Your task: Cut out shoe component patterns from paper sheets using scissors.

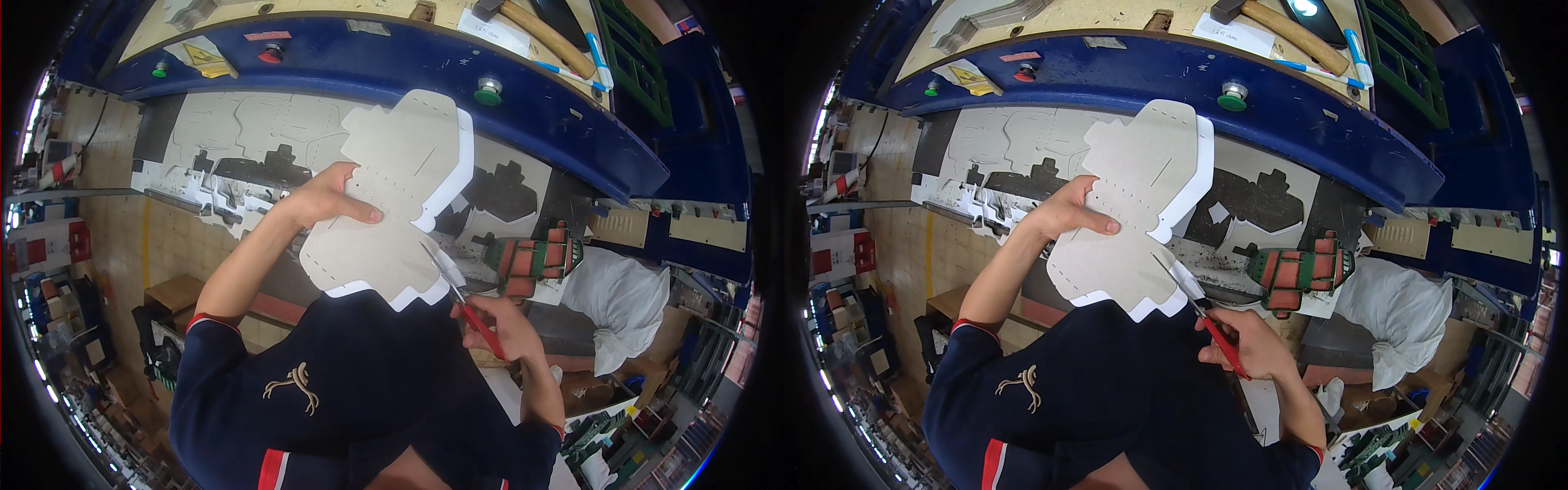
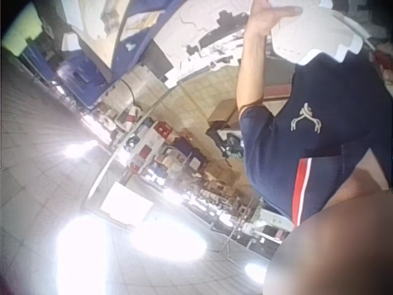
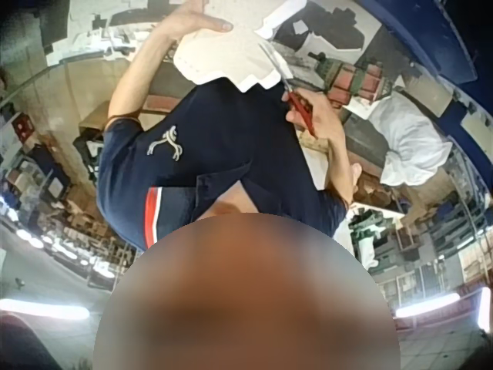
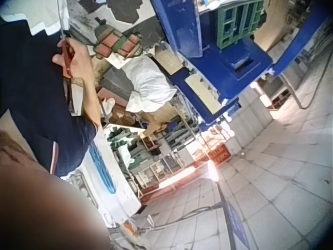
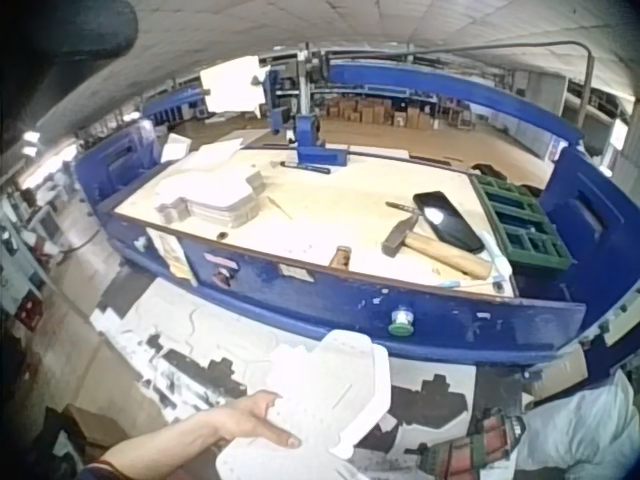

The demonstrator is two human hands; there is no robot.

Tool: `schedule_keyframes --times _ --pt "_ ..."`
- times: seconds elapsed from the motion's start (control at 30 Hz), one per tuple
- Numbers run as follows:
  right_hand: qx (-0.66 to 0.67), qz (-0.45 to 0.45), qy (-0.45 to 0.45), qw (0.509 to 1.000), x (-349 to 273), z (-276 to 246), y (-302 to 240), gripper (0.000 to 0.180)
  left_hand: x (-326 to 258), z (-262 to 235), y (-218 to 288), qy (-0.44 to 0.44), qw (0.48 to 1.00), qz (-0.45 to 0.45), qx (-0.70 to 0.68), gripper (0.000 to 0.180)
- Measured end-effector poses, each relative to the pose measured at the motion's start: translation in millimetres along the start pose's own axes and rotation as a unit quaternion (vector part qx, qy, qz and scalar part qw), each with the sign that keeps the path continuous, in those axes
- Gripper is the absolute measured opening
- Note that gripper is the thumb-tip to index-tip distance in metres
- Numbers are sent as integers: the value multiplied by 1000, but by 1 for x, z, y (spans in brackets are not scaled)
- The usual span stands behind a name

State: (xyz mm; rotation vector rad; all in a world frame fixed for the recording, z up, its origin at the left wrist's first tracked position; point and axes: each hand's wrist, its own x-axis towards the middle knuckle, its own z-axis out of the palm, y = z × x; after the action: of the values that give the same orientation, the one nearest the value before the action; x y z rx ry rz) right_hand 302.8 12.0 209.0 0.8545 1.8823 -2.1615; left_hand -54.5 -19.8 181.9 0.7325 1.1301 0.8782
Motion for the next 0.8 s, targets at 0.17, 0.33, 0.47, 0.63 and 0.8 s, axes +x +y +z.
schedule_keyframes --times 0.17,0.33,0.47,0.63,0.8 --pt "141 -13 -35 989 6 1 6 50 -4 1 -3 2 1000 -1 -8 52" --pt "209 -98 2 973 16 15 12 90 -10 10 -18 49 996 26 -71 50" --pt "285 -108 46 951 22 28 13 89 -12 21 -36 45 991 61 -110 49" --pt "363 -177 43 914 39 45 35 91 -8 31 -51 44 964 105 -241 49" --pt "407 -256 -72 874 49 41 28 91 -8 25 -48 52 961 114 -247 48"
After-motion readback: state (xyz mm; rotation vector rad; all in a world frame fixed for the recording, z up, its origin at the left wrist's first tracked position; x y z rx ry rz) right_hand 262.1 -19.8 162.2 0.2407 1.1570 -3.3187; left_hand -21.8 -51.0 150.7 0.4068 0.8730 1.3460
